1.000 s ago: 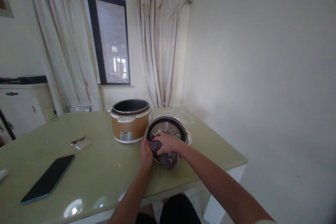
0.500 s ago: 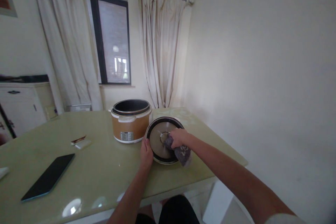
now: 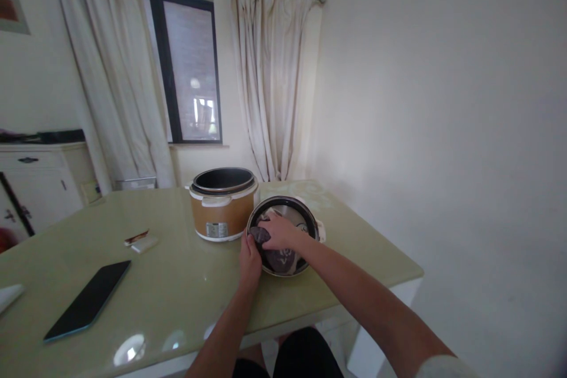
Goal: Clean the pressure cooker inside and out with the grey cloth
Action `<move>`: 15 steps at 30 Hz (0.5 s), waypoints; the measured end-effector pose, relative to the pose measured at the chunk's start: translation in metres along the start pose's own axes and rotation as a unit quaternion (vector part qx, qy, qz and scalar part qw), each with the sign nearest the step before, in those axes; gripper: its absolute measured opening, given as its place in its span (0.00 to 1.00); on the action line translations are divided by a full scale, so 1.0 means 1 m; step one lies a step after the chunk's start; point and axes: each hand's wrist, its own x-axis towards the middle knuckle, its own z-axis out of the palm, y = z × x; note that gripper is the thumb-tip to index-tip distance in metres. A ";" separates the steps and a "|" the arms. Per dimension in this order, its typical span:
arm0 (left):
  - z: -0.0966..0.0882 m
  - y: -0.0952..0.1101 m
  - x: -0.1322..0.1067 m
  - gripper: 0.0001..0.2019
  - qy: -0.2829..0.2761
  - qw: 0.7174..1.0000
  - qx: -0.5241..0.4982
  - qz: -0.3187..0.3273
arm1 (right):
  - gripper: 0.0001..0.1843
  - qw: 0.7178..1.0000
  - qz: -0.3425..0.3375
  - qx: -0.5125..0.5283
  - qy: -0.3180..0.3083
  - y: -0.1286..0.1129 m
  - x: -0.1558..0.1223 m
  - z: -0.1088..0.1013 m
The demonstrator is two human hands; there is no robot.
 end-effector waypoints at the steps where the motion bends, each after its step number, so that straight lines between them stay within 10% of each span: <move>1: 0.000 0.000 0.000 0.29 -0.001 1.000 -0.003 0.001 | 0.31 1.000 -0.017 0.007 -0.018 -0.001 -0.004 0.002; 9: 0.004 -0.003 0.001 0.30 0.012 1.000 -0.009 0.007 | 0.25 0.987 -0.018 -0.019 -0.159 0.025 -0.050 -0.014; 15: 0.005 -0.007 0.002 0.32 0.010 1.000 0.001 -0.012 | 0.27 0.985 0.056 -0.089 -0.140 0.043 -0.053 -0.035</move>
